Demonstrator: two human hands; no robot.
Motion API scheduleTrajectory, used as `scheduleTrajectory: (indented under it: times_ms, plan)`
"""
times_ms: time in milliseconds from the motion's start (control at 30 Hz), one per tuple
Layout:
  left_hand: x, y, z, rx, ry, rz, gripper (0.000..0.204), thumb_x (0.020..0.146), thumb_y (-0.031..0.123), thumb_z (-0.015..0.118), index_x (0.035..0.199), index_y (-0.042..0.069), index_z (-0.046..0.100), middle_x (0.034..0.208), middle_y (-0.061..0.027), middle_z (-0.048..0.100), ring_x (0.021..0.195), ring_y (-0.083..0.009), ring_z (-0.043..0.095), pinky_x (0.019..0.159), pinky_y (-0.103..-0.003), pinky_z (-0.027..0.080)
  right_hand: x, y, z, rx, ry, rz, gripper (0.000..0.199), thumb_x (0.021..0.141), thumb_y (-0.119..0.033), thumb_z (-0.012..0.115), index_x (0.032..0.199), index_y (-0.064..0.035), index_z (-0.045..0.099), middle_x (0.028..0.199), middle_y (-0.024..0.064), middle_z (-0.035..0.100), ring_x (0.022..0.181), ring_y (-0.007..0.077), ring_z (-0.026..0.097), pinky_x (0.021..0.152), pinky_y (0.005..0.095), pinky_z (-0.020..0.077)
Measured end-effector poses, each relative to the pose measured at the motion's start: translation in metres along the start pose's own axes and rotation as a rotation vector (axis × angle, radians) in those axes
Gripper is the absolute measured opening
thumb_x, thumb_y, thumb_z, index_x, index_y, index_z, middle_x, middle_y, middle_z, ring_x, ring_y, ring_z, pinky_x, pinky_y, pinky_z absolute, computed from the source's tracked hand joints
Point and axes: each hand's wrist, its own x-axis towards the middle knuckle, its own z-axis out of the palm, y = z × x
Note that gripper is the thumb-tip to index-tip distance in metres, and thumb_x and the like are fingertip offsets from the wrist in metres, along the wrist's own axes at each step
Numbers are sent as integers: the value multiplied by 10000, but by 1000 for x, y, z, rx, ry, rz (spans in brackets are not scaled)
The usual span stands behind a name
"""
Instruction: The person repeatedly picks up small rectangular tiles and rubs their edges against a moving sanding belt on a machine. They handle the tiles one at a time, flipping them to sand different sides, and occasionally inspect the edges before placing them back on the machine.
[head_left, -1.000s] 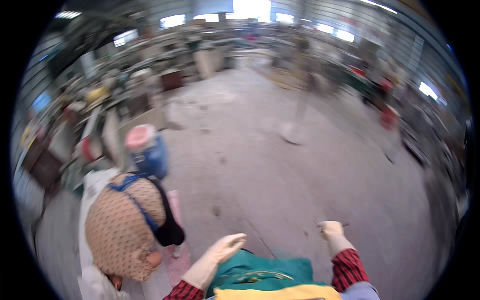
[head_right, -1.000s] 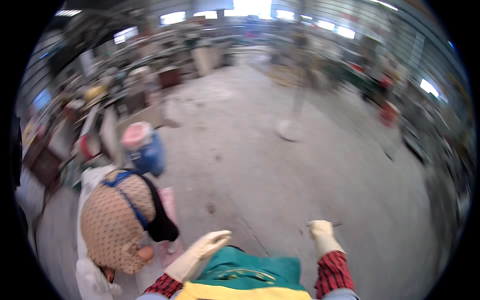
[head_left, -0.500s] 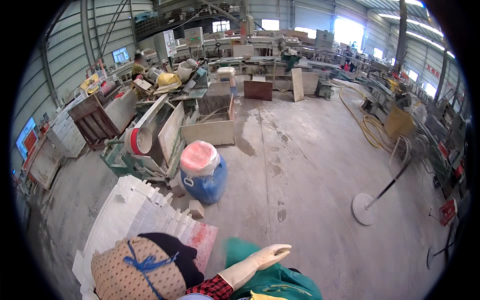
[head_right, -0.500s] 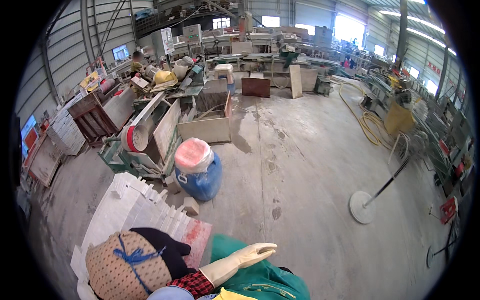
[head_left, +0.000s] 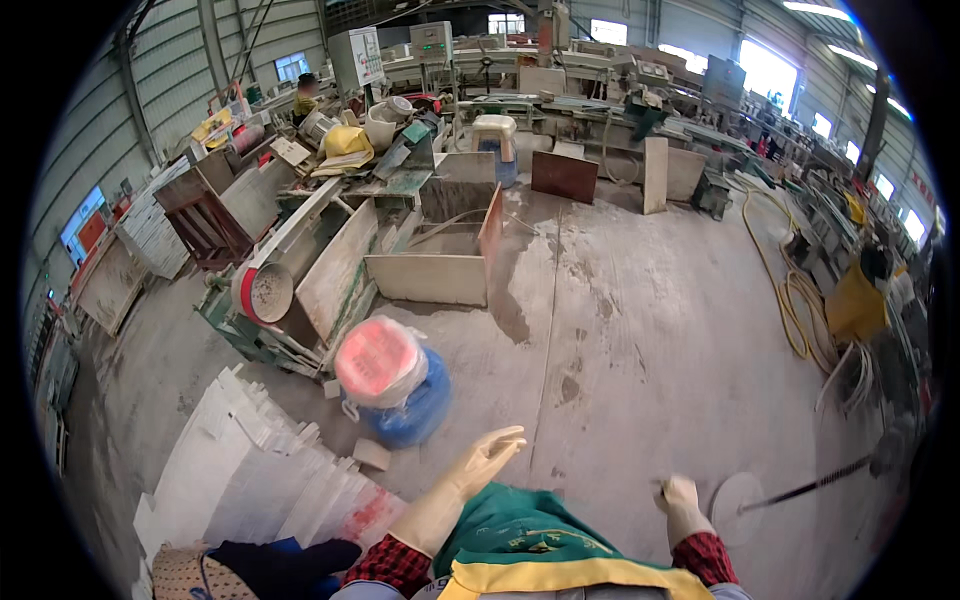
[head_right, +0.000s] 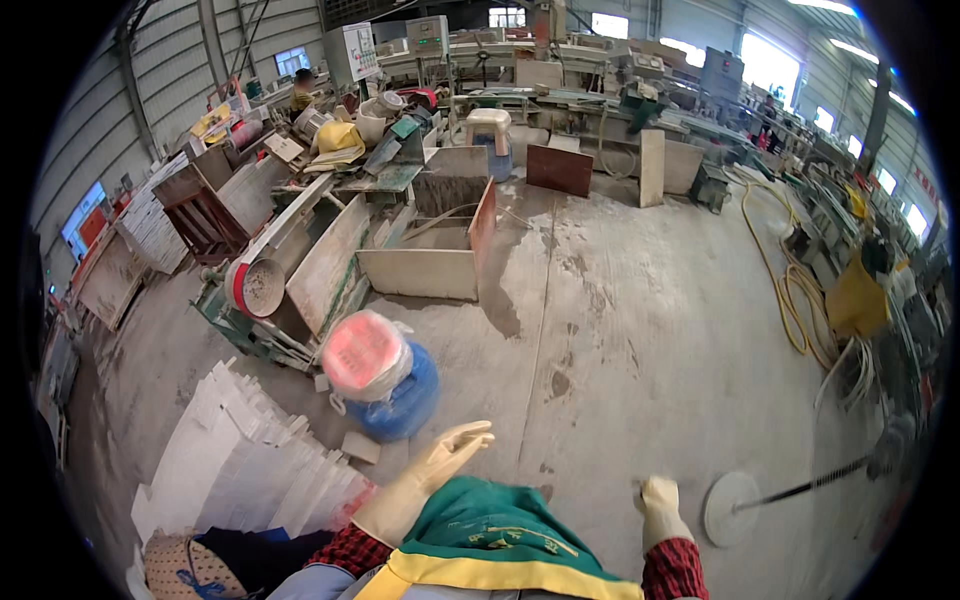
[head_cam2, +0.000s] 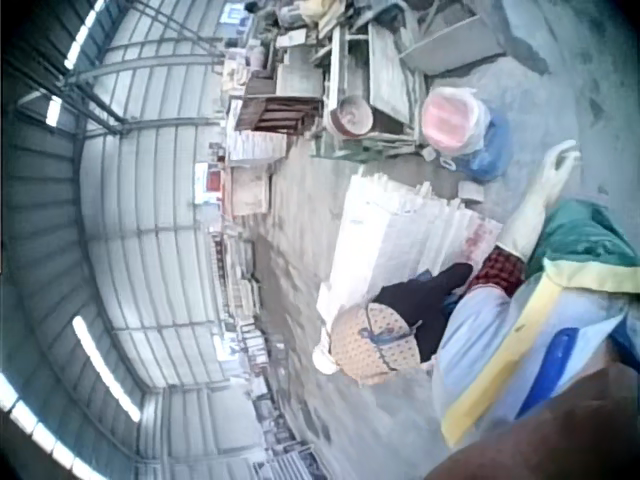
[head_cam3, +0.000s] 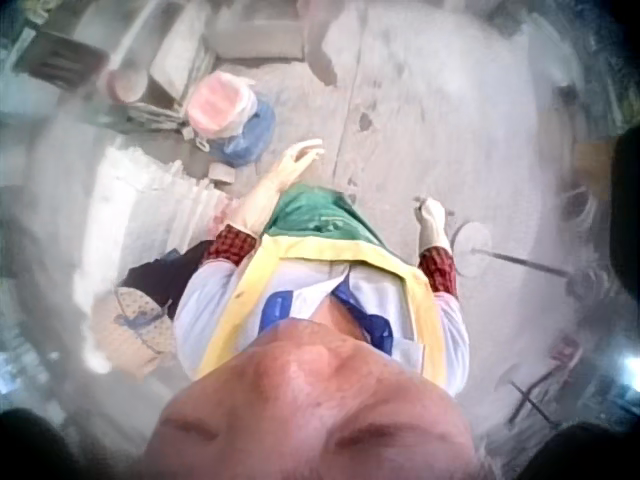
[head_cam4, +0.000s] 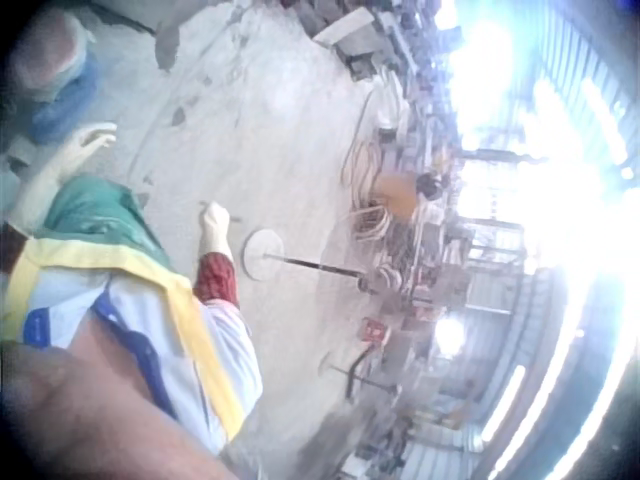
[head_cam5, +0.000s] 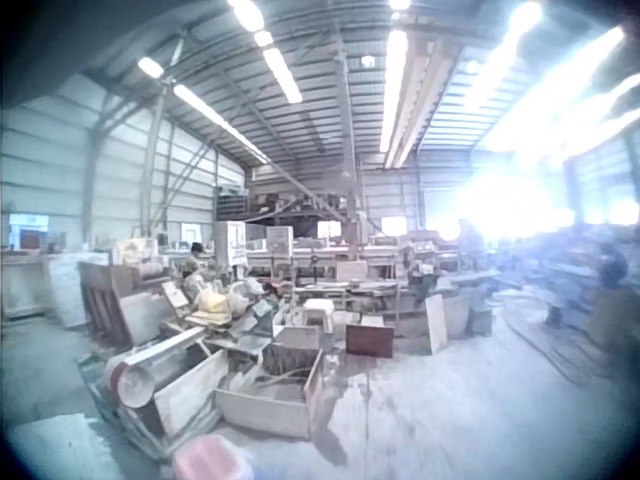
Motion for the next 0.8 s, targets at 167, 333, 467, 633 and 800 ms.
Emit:
scheduleTrajectory:
  times_ms: [167, 333, 467, 633, 800]
  plan:
    - [140, 10, -28, -249, 113, -270, 413, 1027, 329, 537, 1361, 89, 572, 1260, -100, 659, 1059, -169, 652, 955, -335, 517, 222, -135, -214, 707, 331, -270, 285, 778, -81, 645, 1051, -100, 725, 760, 136, 668, 710, 332, 634, 671, 373, 524]
    - [303, 92, -18, -388, -140, -409, 512, 1019, 463, 500, 1355, 84, 574, 1253, -67, 666, 1024, -180, 661, 944, -349, 533, 323, -220, -294, 605, 402, -1041, 328, 784, -20, 637, 1103, -70, 692, 781, 47, 624, 682, 245, 545, 631, 378, 470]
    - [432, 123, -10, -690, -343, -436, 592, 1029, 534, 423, 1382, 68, 514, 1272, -59, 629, 1002, -163, 653, 879, -300, 554, 401, -221, -307, 616, 125, -1103, 314, 801, -65, 654, 1114, -86, 654, 961, 57, 618, 770, 261, 552, 709, 389, 486]
    - [557, 124, -20, -959, -243, -436, 484, 1037, 406, 500, 1371, 57, 498, 1265, -91, 618, 1037, -188, 654, 909, -335, 550, 513, -209, -363, 546, 502, -979, 294, 795, -84, 679, 1077, -33, 618, 909, 102, 628, 902, 325, 636, 822, 422, 529]
    - [723, 98, -60, -1053, 34, -207, 343, 946, 126, 678, 1275, 68, 597, 1133, -78, 682, 1007, -186, 668, 883, -332, 572, 676, -142, -340, 519, 397, -726, 206, 823, -98, 645, 1023, -66, 608, 711, 148, 623, 690, 369, 632, 605, 454, 499]
